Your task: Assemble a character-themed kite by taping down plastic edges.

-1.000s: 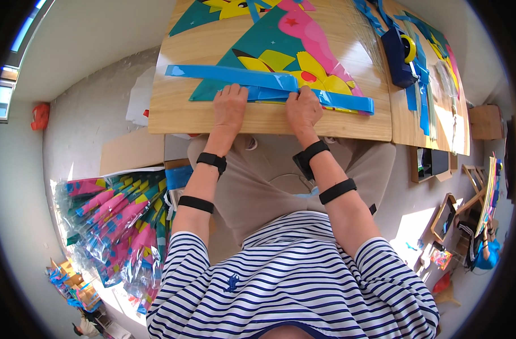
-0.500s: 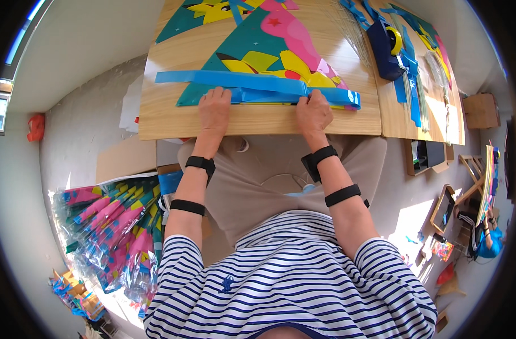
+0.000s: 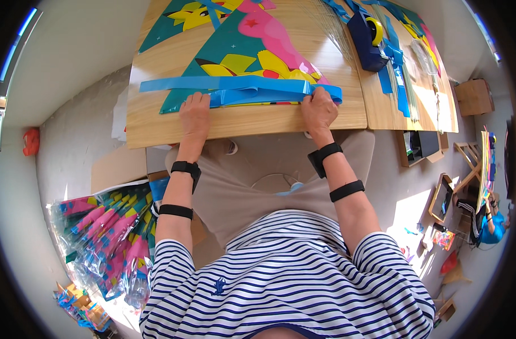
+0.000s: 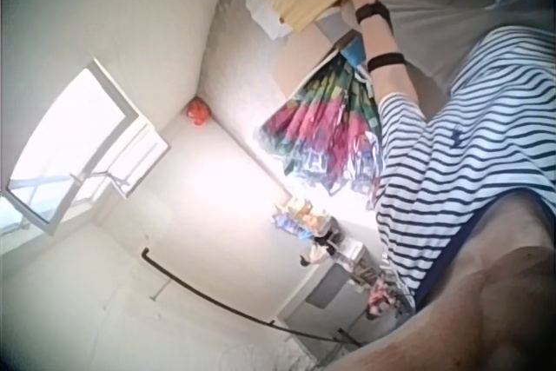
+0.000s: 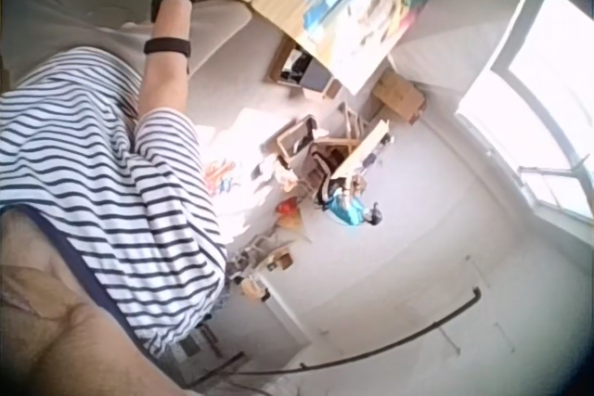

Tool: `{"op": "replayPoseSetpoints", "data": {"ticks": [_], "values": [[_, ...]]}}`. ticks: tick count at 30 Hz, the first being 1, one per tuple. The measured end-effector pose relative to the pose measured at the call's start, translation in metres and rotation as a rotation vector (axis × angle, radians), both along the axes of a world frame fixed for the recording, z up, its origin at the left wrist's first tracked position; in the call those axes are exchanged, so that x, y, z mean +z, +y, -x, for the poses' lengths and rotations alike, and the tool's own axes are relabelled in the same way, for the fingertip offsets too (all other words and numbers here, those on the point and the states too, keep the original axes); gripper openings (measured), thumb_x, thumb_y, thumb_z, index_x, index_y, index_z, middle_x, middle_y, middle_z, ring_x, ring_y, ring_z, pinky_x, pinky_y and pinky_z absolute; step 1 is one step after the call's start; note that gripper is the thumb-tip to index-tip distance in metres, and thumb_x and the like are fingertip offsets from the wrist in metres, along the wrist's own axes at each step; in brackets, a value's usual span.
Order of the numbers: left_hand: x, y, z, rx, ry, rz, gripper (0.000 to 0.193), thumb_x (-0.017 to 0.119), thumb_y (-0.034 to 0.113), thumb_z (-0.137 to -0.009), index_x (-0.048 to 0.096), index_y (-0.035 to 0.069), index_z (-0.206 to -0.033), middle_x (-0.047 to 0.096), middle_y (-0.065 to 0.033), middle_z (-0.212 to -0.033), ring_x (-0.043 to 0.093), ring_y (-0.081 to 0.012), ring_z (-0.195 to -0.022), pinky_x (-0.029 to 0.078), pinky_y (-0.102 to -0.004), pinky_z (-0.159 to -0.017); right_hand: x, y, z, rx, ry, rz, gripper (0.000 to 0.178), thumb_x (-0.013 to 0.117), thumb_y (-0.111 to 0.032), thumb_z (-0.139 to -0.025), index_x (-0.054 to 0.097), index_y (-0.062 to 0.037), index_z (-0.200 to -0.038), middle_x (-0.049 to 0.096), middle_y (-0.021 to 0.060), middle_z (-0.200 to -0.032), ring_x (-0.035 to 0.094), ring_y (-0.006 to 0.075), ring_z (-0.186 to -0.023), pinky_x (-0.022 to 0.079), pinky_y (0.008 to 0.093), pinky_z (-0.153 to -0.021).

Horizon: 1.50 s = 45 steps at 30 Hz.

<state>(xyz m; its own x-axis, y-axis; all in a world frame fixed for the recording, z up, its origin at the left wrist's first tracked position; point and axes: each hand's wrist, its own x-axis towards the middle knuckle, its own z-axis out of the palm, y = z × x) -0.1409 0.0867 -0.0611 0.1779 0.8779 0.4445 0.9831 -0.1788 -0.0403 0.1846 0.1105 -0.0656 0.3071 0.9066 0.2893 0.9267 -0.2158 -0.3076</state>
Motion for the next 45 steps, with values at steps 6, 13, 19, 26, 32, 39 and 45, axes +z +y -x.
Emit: {"op": "replayPoseSetpoints", "data": {"ticks": [6,13,19,26,32,39,45], "values": [[0.003,0.000,-0.002,0.000,-0.002,0.006,0.005,0.062,0.010,-0.082,0.059,0.012,-0.086,0.059,-0.0051,-0.090,0.062,-0.0256,-0.092,0.050,-0.0393,-0.076,0.005,-0.004,-0.012,-0.022,0.064,0.032,0.018,0.065,-0.024,-0.086,0.064,-0.0076,-0.093,0.070,0.0170,-0.092,0.070,0.0366,-0.082,0.055,0.0479,-0.072],[0.004,-0.001,-0.001,-0.019,-0.025,0.002,0.005,0.060,0.009,-0.082,0.059,0.010,-0.086,0.059,-0.0070,-0.089,0.062,-0.0278,-0.091,0.051,-0.0403,-0.076,0.040,-0.014,-0.021,-0.072,0.195,0.075,0.022,0.070,-0.026,-0.083,0.063,-0.0079,-0.091,0.069,0.0141,-0.092,0.070,0.0357,-0.083,0.053,0.0481,-0.071],[0.008,-0.003,-0.004,0.005,-0.009,-0.003,0.005,0.062,0.010,-0.081,0.060,0.011,-0.085,0.059,-0.0063,-0.089,0.062,-0.0262,-0.091,0.051,-0.0387,-0.077,0.049,-0.009,0.011,0.213,0.076,-0.225,0.018,0.071,-0.019,-0.078,0.063,-0.0073,-0.090,0.064,0.0128,-0.089,0.064,0.0336,-0.082,0.047,0.0471,-0.071],[0.007,0.000,-0.005,-0.011,-0.040,-0.017,0.004,0.063,0.011,-0.081,0.061,0.012,-0.085,0.059,-0.0057,-0.089,0.063,-0.0254,-0.089,0.051,-0.0386,-0.078,0.036,0.024,0.092,0.464,-0.158,-0.234,0.021,0.068,-0.006,-0.071,0.064,-0.0084,-0.091,0.059,0.0120,-0.095,0.056,0.0307,-0.092,0.039,0.0439,-0.079],[0.004,-0.002,-0.002,-0.012,-0.099,-0.021,0.007,0.061,0.009,-0.081,0.062,0.011,-0.087,0.060,-0.0067,-0.090,0.063,-0.0278,-0.091,0.051,-0.0405,-0.077,0.032,0.043,0.096,0.495,-0.239,-0.090,0.020,0.070,-0.008,-0.070,0.069,-0.0078,-0.090,0.063,0.0123,-0.098,0.057,0.0317,-0.096,0.040,0.0456,-0.083],[0.001,-0.001,-0.002,-0.018,-0.103,-0.081,0.004,0.062,0.012,-0.080,0.060,0.012,-0.082,0.058,-0.0060,-0.086,0.062,-0.0249,-0.087,0.051,-0.0388,-0.076,0.032,0.057,0.085,0.459,-0.189,-0.068,0.016,0.070,-0.013,-0.072,0.071,-0.0078,-0.088,0.065,0.0124,-0.096,0.058,0.0319,-0.098,0.041,0.0468,-0.083],[0.001,-0.002,-0.001,-0.017,-0.113,-0.069,0.003,0.062,0.012,-0.080,0.060,0.012,-0.083,0.058,-0.0058,-0.085,0.061,-0.0247,-0.087,0.049,-0.0384,-0.075,0.051,0.030,0.126,0.680,-0.100,-0.191,0.026,0.069,-0.013,-0.072,0.069,-0.0068,-0.097,0.061,0.0121,-0.097,0.055,0.0319,-0.097,0.039,0.0466,-0.082]]}}
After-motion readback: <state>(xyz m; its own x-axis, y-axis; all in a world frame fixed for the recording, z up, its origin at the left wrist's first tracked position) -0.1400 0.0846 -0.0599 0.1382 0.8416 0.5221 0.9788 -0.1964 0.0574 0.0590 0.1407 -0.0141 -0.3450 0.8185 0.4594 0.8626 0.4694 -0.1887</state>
